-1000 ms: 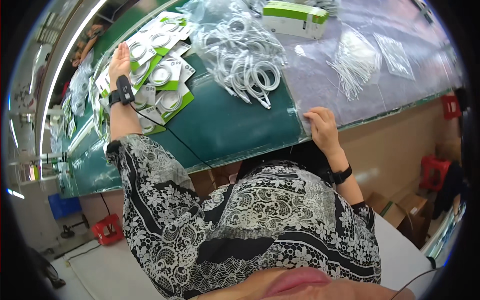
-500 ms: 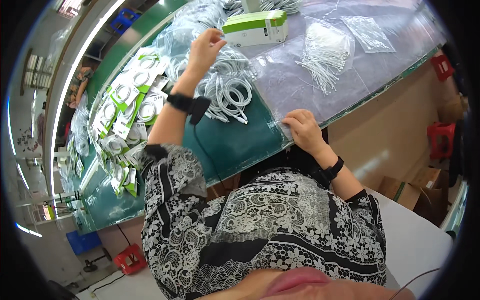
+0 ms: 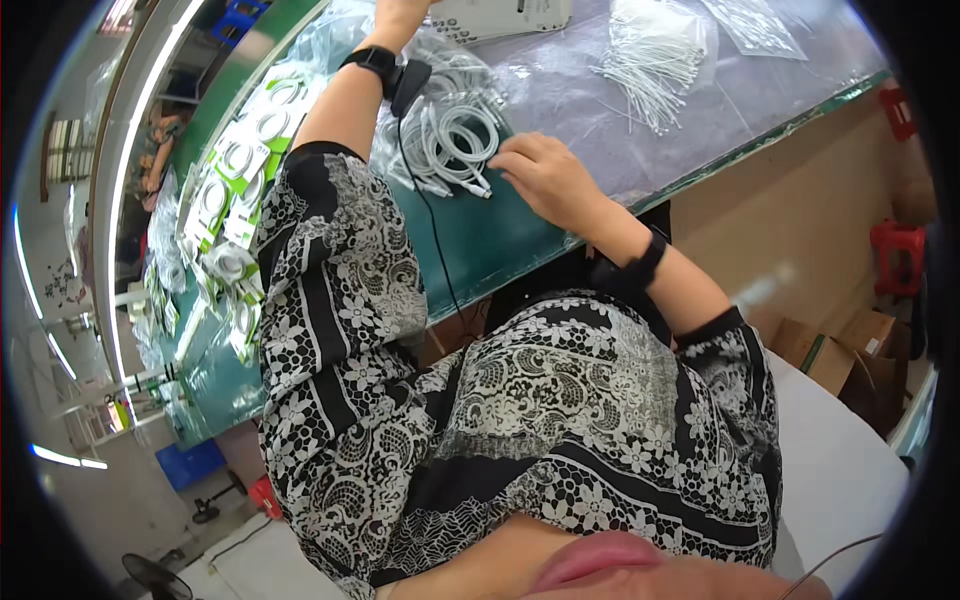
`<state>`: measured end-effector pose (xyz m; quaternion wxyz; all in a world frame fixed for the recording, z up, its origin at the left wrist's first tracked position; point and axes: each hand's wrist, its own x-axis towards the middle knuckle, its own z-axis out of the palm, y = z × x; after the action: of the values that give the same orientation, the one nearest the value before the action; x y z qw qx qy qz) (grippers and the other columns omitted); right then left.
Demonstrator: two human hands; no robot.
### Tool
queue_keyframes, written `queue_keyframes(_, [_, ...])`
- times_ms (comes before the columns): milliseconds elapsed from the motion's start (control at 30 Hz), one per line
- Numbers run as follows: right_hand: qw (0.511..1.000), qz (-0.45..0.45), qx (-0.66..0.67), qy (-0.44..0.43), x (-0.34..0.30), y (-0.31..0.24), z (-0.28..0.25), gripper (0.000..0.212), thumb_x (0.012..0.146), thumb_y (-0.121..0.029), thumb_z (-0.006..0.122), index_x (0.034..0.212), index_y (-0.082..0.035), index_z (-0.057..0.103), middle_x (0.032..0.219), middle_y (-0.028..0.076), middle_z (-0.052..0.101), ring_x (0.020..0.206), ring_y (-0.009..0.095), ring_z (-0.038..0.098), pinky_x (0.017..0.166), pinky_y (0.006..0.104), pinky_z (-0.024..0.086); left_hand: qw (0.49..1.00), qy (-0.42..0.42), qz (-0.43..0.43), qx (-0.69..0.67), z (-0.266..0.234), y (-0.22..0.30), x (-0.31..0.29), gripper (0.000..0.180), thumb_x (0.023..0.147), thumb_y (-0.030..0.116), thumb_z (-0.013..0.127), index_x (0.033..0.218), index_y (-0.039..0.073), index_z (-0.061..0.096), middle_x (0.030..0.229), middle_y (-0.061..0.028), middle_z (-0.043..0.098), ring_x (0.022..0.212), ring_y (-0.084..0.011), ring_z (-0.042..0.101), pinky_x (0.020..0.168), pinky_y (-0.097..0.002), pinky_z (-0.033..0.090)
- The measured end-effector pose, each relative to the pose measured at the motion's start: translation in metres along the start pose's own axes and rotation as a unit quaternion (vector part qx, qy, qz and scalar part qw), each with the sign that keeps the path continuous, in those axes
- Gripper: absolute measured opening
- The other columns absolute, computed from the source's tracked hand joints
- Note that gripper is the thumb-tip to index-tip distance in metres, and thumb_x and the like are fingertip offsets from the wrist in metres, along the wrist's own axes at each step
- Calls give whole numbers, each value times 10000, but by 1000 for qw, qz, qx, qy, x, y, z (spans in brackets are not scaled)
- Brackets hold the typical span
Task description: Packaging USB cables into their retail cardboard boxes at a factory workbench.
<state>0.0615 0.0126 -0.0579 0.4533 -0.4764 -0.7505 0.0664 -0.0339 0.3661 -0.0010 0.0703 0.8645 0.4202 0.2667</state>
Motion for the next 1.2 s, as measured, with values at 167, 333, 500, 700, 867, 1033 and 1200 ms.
queue_keyframes(167, [990,19,-139,-14,8,22,33,131,781,-59,539,905,-62,581,936,86,547,915,260,559,748,370,452,975,-1,-103,-195,8,24,5,422,746,159,758,1082,-33,591,886,-165,681,633,-222,649,520,-338,534])
queue_keyframes(333, [989,-24,-147,-26,6,29,38,93,767,-58,543,850,-75,582,892,70,553,854,246,576,745,346,463,988,20,3,-154,14,12,-12,349,713,250,781,969,47,658,846,-177,686,807,-354,658,717,-426,518])
queue_keyframes(500, [998,-16,-45,-38,10,25,24,125,808,-62,535,890,-79,629,948,62,620,904,261,619,766,359,500,998,54,1,-21,4,14,-21,196,760,212,735,862,47,703,748,-106,700,717,-206,680,655,-318,518])
queue_keyframes(700, [997,-54,-61,0,13,20,9,98,786,-57,564,860,-82,624,895,49,618,854,256,626,742,346,508,998,34,12,47,-2,8,-14,178,767,183,730,838,25,691,725,-110,692,679,-182,664,641,-304,503])
queue_keyframes(867, [1000,1,26,-14,3,27,0,49,827,-74,601,874,-76,615,909,70,625,827,296,625,702,372,511,976,-11,-22,-216,-11,-12,-3,175,766,171,750,863,42,682,754,-78,687,693,-147,627,654,-294,498])
queue_keyframes(1033, [993,53,102,2,0,29,2,93,838,-31,625,928,-32,600,913,117,607,813,326,613,706,367,502,970,-15,-24,-239,1,-13,-9,183,782,99,737,929,22,661,762,-68,688,647,-121,622,624,-272,504])
queue_keyframes(1200, [992,61,108,-15,-8,31,7,81,848,-74,629,920,-59,594,901,95,601,818,325,615,692,382,503,986,14,-21,-167,6,1,-22,156,795,85,715,914,5,653,788,-102,699,704,-138,650,648,-270,508])
